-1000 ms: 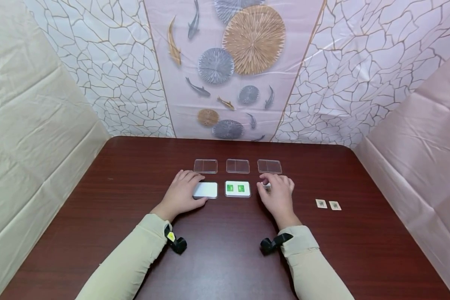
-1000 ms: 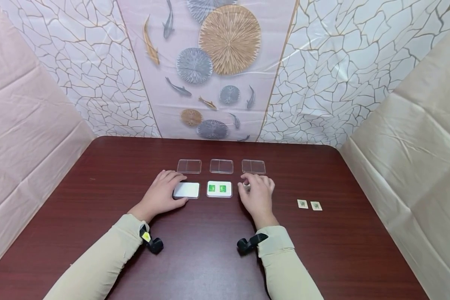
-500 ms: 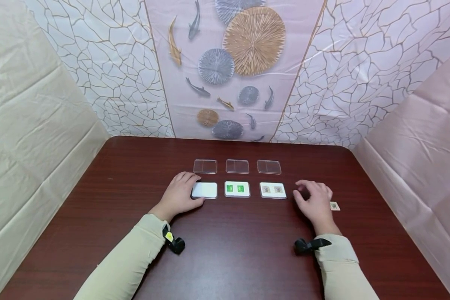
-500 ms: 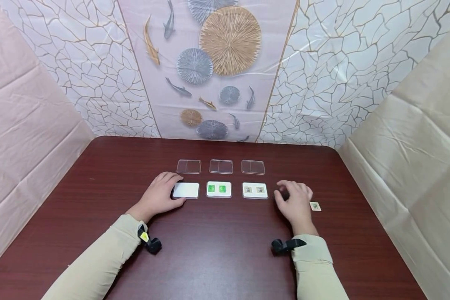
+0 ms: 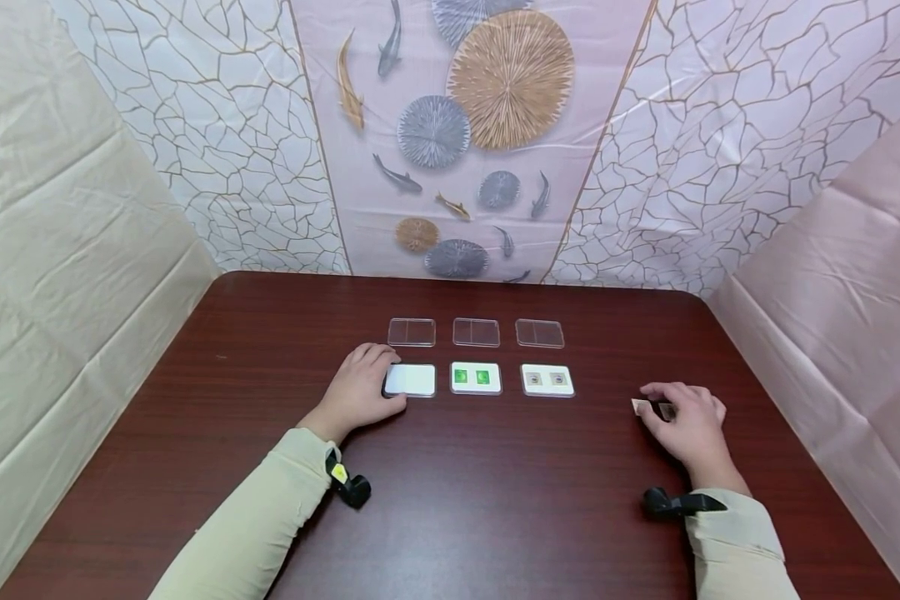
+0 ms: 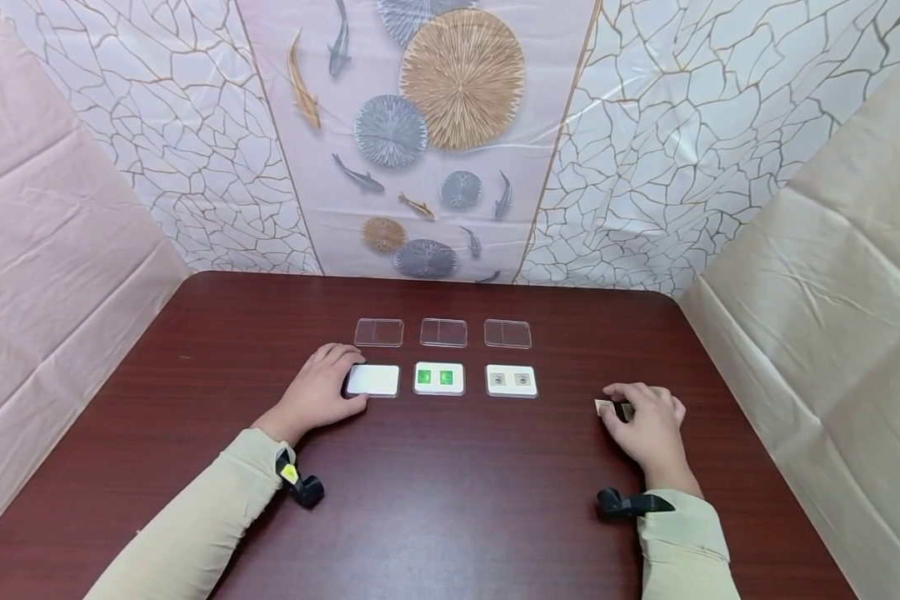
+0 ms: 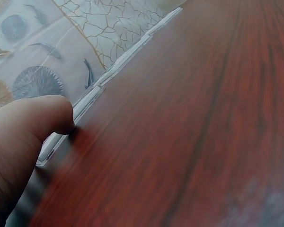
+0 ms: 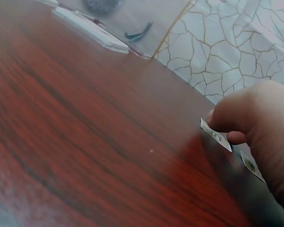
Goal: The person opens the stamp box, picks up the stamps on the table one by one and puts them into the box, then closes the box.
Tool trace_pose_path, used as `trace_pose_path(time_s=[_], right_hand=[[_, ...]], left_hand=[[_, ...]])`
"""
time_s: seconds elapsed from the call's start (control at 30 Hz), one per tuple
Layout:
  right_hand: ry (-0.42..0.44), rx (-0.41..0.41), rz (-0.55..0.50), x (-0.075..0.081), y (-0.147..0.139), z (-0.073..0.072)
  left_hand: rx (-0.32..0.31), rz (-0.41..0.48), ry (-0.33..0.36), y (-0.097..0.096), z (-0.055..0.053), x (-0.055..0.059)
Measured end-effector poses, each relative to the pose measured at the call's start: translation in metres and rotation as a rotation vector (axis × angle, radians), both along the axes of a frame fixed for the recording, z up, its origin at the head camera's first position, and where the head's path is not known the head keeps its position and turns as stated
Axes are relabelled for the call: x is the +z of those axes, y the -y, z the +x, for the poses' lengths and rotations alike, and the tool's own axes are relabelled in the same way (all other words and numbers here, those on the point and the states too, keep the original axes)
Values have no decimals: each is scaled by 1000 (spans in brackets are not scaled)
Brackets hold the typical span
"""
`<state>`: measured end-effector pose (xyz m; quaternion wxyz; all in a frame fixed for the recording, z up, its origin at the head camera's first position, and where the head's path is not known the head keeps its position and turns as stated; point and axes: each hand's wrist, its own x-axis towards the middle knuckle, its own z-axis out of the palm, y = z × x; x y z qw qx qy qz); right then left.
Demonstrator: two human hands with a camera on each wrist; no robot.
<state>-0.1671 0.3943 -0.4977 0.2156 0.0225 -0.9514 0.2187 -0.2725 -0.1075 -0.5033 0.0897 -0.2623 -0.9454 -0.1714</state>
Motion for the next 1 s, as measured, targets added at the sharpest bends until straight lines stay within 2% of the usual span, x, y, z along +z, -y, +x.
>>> trace_pose_path(time_s=[0.23,0.4,0.7,0.83,1.0], right_hand=[[47,14,85,4,1,-1],[66,10,107,4,1,-2],[51,-9,156,4,2,1],[44,-7,138,3,4,1],[28,-15,68,3,6,1]], left_hand=[[-8,10,13,2,1,1],[-32,18,4,4,0,0],[-45,11,-1,4,1,1],[-48,13,-6,4,2,1],[-44,16,-19,5,0,-1]])
